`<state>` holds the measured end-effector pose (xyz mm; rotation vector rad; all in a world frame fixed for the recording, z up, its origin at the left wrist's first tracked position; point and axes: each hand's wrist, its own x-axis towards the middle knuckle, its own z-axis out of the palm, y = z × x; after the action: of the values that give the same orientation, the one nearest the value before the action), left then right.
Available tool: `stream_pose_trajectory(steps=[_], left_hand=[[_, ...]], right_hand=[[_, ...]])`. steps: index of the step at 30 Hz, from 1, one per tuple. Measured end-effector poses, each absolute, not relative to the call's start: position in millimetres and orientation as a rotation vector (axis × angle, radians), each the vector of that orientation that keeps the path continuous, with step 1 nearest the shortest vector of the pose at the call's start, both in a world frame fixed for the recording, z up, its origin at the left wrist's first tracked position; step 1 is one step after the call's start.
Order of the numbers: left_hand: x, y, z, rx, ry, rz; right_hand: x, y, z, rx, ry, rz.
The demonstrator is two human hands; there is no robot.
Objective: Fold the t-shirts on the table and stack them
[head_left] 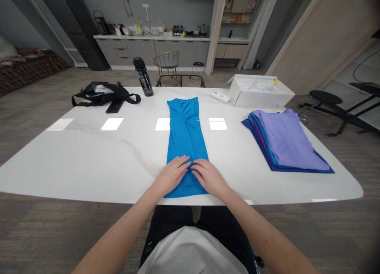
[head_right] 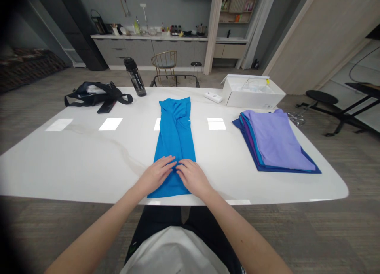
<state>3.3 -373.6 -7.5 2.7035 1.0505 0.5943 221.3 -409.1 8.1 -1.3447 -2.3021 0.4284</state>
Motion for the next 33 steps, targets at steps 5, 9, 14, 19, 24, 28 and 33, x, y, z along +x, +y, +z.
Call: stream_pose_trajectory(steps=[5,9,14,19,24,28,33], left_hand=[[7,-368,-21,2.742,1.178,0.405],[-2,-372,-19,2.751,1.123,0.383],[11,-340,-13,2.690,1.287,0.511],[26,-311,-28,2.685,1.358,0.447],[15,-312,-33,2.587,1.423,0.503],[23,-291,-31,2.465,1.552,0.695],[34,-257,-38,2.508,1.566,0.593]], right_hand=[[217,-400,-8,-1.435,-2.466,0.345],[234,-407,-11,-1.564,-2.500,0.336],[230,-379,-5,-1.631,-2.454,0.285],[217,-349,-15,-1.556,-2.507,0.282],[228,-350,-22,-1.741,-2.393,0.276],[217,-323,-15,-1.754,-2.328,0.230],[200,-284,-19,-1.713,-2.387,0.242]])
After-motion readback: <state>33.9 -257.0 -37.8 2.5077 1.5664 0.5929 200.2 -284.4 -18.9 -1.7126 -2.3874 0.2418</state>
